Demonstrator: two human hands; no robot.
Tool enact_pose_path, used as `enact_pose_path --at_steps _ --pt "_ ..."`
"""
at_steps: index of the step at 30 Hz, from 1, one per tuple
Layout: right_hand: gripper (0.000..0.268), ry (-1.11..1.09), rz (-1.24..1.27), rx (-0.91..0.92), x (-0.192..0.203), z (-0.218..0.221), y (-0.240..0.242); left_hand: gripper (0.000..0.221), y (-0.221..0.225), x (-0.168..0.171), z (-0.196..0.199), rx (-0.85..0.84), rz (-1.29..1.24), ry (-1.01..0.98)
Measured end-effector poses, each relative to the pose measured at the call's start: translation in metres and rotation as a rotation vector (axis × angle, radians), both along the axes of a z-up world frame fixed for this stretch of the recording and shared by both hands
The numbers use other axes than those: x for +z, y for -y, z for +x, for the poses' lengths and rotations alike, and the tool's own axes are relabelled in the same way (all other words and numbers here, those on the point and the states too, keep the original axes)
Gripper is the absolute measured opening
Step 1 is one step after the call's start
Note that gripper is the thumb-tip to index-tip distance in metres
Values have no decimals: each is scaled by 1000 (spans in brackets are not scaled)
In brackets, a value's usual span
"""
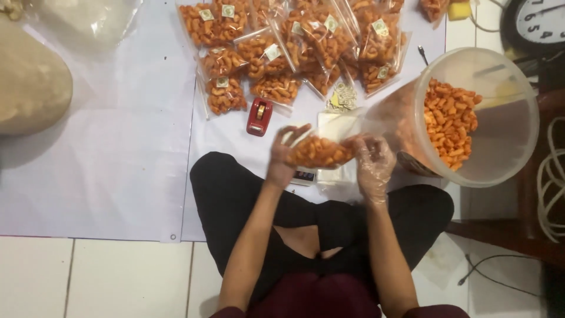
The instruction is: Packing snacks from a large container into small plastic bags and weighing them on a scale.
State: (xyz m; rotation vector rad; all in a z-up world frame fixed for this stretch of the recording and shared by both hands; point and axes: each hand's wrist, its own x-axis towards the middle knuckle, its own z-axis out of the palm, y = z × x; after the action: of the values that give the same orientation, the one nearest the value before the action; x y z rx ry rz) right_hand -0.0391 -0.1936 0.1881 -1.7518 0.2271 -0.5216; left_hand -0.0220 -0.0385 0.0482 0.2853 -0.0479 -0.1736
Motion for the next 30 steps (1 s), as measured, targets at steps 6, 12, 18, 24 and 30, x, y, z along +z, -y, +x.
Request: enact_pose_path --at_steps 6,12,18,24,30 --pt "12 20 -126 145 -1 -10 29 104 -25 84 3 -81 840 319" --pt "6 -58 198 140 -17 -8 39 15 -10 88 2 92 1125 97" --pt "6 -163 232 165 -32 -9 52 22 -10 87 -8 -39 1169 137" --pt "12 -230 237 364 -41 -4 80 17 -8 106 -4 -198 1267 105" --pt "12 -239 272 397 -26 -8 80 17 -7 119 0 -165 1385 261"
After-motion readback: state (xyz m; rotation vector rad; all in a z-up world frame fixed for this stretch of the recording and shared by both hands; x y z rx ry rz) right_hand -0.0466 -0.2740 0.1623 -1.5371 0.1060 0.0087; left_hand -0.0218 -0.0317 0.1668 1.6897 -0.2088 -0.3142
